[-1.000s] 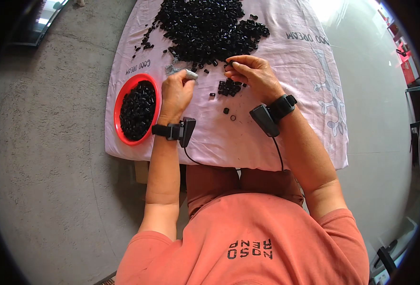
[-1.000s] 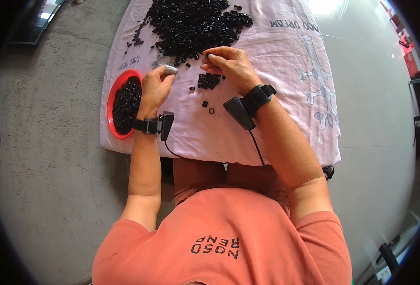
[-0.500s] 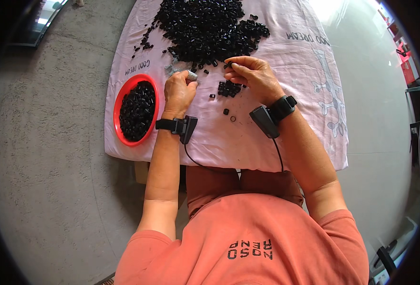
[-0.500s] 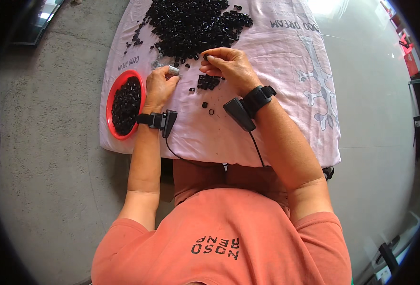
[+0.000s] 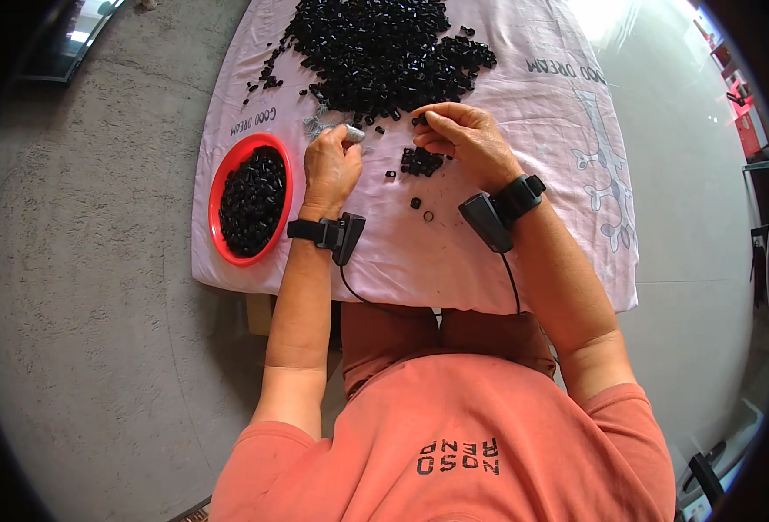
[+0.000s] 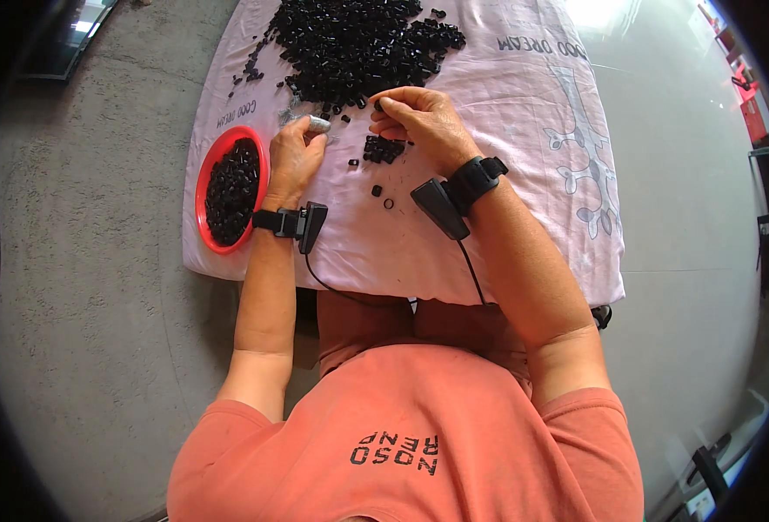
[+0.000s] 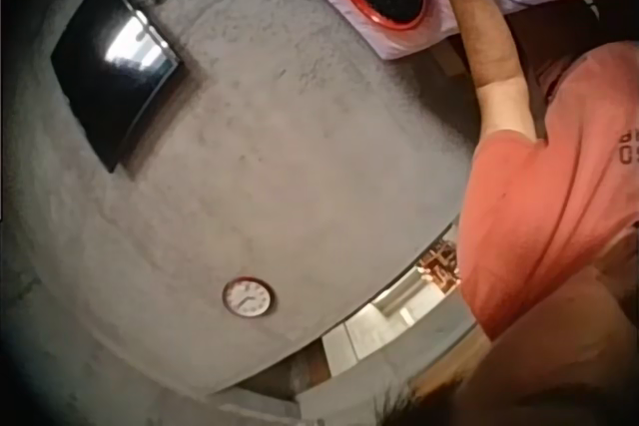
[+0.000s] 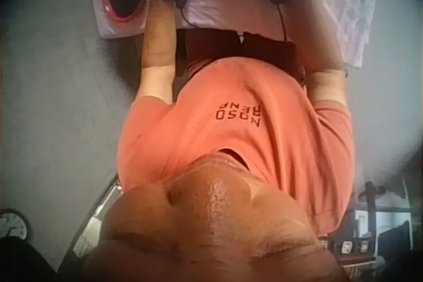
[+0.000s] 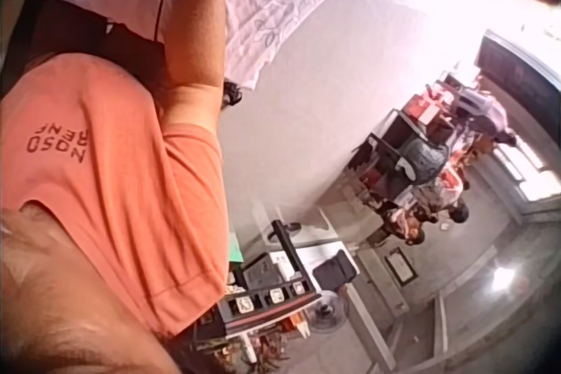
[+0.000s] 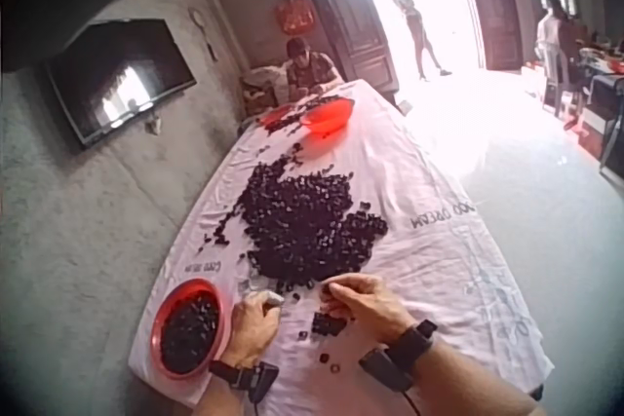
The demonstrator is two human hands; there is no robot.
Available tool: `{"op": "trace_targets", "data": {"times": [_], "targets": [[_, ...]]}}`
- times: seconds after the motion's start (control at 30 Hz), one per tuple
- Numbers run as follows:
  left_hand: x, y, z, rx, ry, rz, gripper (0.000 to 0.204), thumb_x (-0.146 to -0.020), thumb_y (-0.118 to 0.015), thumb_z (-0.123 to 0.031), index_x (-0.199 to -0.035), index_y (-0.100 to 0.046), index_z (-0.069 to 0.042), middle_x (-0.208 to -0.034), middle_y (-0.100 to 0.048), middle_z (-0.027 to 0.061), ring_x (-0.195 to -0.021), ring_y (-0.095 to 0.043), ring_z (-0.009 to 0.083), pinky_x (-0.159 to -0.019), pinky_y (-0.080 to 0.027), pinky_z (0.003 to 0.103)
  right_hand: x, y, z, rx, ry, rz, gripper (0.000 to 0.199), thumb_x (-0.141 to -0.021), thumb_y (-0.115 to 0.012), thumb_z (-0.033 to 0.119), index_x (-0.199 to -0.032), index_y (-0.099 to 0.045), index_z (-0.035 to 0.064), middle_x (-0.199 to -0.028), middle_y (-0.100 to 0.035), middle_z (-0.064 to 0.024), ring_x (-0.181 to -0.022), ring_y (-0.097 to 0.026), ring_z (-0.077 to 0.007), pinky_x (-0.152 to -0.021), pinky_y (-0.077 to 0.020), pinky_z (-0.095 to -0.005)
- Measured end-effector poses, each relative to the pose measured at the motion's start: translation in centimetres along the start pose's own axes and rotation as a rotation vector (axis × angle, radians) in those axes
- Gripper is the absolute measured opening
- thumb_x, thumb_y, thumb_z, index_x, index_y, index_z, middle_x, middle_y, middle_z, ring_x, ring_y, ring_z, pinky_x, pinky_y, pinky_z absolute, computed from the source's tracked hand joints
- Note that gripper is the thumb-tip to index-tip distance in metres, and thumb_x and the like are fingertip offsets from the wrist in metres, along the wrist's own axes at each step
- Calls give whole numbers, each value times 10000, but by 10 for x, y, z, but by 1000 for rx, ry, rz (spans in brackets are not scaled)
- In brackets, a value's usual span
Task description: Manually sorting small black plastic components and metal clips into a red bowl.
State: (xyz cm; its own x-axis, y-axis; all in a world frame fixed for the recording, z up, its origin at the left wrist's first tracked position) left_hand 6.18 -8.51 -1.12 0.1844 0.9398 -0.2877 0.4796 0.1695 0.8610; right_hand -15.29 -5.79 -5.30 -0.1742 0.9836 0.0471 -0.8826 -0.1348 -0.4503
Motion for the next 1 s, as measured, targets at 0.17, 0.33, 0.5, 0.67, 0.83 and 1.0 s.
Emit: {"op": "trace_targets", "data": {"times": [0.17,0.33,0.5,0.67,0.83,1.0], "targets": [[-11,-8,-14,-44,-87,1,139,-803,-697,-110,-930,-725,-60,-882,-676,172,-825,-671,369,-767,-538,443,0,-1,2,73,10,-1,216,-1015,-625,245,-1080,-699,52,-958,-722,-38,-859,-687,-88,-738,-550,-209],[-14,-17,-20,-73,-128,39,132,-807,-710,-118,-930,-730,-72,-893,-678,167,-821,-671,364,-763,-540,440,3,-3,5,76,-2,-11,197,-1015,-624,243,-1040,-694,61,-953,-724,-34,-838,-688,-82,-701,-534,-197],[-13,-19,-23,-89,-150,11,116,-799,-711,-107,-903,-727,-59,-873,-684,177,-835,-669,384,-761,-539,454,1,-2,2,70,27,0,181,-1008,-628,199,-1066,-694,40,-954,-725,-42,-817,-697,-92,-715,-555,-210],[-7,-16,-26,251,2,51,100,-867,-700,-99,-925,-720,-20,-833,-717,119,-734,-675,208,-682,-531,349,-3,-3,-4,222,82,-12,178,-977,-667,146,-1080,-719,10,-930,-730,-43,-794,-702,-98,-709,-574,-224],[2,-14,-44,741,115,144,91,-922,-683,-77,-949,-720,1,-800,-713,21,-700,-606,46,-622,-490,234,-2,-10,-3,251,117,-4,184,-955,-696,130,-1076,-732,-5,-905,-732,-48,-774,-704,-101,-690,-580,-227],[5,-9,-62,720,83,127,78,-917,-680,-53,-959,-718,0,-802,-708,9,-704,-606,38,-615,-492,224,0,-10,0,130,93,-23,186,-963,-689,142,-1076,-720,-2,-912,-730,-63,-796,-713,-115,-713,-586,-230]]}}
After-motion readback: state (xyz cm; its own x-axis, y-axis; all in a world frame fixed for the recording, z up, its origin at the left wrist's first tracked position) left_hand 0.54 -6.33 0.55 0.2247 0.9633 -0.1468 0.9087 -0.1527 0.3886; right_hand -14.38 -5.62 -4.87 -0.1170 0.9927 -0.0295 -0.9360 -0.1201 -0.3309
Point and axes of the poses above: each hand's wrist, its own x-axis away from the middle knuckle, its own y-axis out of the back of the hand, z = x × y, the point moved 6 cm from there along -x, towards the middle knuckle
